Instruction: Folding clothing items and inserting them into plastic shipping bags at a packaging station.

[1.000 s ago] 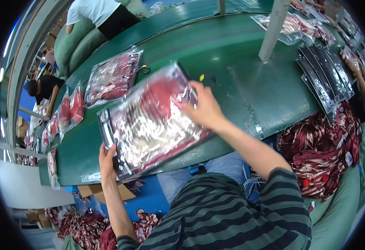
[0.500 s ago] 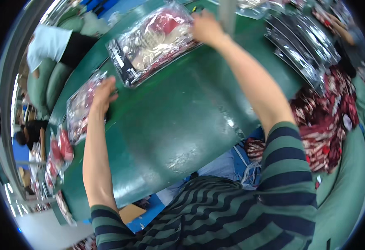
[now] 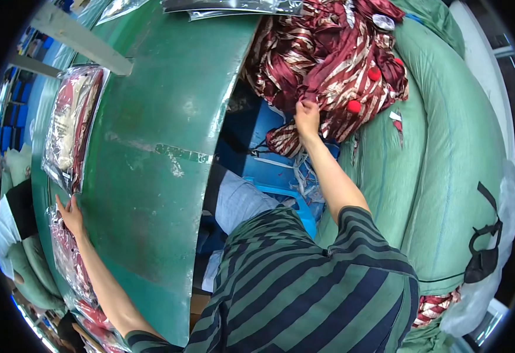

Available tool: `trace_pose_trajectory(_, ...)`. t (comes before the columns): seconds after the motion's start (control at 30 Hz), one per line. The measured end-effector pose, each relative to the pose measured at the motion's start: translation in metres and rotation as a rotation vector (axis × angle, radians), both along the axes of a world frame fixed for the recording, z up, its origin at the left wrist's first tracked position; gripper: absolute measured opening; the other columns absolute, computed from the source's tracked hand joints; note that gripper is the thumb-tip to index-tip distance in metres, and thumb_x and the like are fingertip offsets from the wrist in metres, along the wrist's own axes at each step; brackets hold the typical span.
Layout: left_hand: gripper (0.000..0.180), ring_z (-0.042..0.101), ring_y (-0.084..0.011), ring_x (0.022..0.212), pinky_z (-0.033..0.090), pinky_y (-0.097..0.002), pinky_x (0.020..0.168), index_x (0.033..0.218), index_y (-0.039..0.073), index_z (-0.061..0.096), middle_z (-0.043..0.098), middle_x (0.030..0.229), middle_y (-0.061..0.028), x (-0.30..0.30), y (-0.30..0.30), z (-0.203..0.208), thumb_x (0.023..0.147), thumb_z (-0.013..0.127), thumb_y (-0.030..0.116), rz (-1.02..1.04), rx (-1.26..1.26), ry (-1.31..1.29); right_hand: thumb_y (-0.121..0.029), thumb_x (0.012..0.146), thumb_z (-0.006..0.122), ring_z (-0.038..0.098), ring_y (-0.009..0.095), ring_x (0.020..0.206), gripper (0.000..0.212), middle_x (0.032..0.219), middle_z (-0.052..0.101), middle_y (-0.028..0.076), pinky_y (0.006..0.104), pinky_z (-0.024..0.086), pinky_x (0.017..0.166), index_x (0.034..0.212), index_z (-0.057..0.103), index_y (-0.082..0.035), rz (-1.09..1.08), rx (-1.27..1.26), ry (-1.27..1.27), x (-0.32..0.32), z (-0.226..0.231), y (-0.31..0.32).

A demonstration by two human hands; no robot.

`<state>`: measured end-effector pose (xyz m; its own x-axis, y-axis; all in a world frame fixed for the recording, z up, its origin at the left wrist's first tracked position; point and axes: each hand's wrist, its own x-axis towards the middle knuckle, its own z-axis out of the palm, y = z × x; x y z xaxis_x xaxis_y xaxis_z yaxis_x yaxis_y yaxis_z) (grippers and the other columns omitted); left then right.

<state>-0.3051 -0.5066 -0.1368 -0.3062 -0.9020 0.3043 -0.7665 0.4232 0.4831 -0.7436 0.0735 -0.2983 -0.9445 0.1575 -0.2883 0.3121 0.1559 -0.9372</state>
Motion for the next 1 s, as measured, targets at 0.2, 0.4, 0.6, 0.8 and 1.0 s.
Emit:
trace_pose_trajectory(0.2,0.041,0.066,-0.0207,0.113,0.053,-0.0305,0.092,0.135,0.005,0.062,0.067,0.129,-0.0151,0.001,-0.035,-0.002,0.098,0.066,0.021,-0.155,0.212,-0.094,-0.042,0.088,0.072,0.065,0.028,0.080,0.069,0.097,0.067,0.018,0.0376,0.053,0.073,0.128,0.050,0.009,-0.057,0.538,-0.066,-0.014,-0.098,0.050)
trace_pose_trajectory(0.4,0.043,0.066,-0.0225,0.107,0.054,-0.0298,0.089,0.138,0.005,0.058,0.064,0.132,-0.0148,-0.043,0.049,0.017,0.099,0.065,0.020,-0.147,0.161,0.044,-0.041,0.089,0.067,0.063,0.039,0.090,0.061,0.103,0.065,0.023,0.0450,0.052,0.082,0.124,0.055,0.008,-0.100,0.797,-0.029,-0.040,-0.082,0.031)
trace_pose_trajectory(0.6,0.044,0.067,-0.0236,0.102,0.054,-0.0294,0.086,0.141,0.003,0.054,0.062,0.131,-0.0163,-0.041,0.135,0.039,0.100,0.063,0.016,-0.281,0.185,0.277,-0.032,0.094,0.056,0.059,0.044,0.097,0.047,0.110,0.062,0.025,0.0507,0.049,0.089,0.119,0.059,0.008,0.088,0.654,0.338,-0.041,-0.012,0.042)
trace_pose_trajectory(0.8,0.055,0.069,-0.0196,0.102,0.055,-0.0289,0.083,0.149,0.008,0.044,0.062,0.131,-0.0155,-0.074,0.282,0.080,0.098,0.064,0.006,-0.595,0.366,0.296,-0.014,0.093,0.057,0.062,0.038,0.074,0.025,0.093,0.066,0.019,0.0445,0.052,0.070,0.113,0.063,0.001,0.241,0.065,0.604,0.040,0.188,-0.015)
trace_pose_trajectory(1.0,0.074,0.065,-0.0252,0.109,0.058,-0.0317,0.079,0.149,0.007,0.039,0.054,0.139,-0.0194,-0.155,0.371,0.045,0.085,0.074,0.000,-1.034,0.363,0.281,-0.013,0.085,0.065,0.056,0.028,0.079,0.010,0.090,0.064,0.010,0.0437,0.045,0.084,0.091,0.064,-0.006,0.983,-0.111,1.204,0.198,0.262,-0.091)
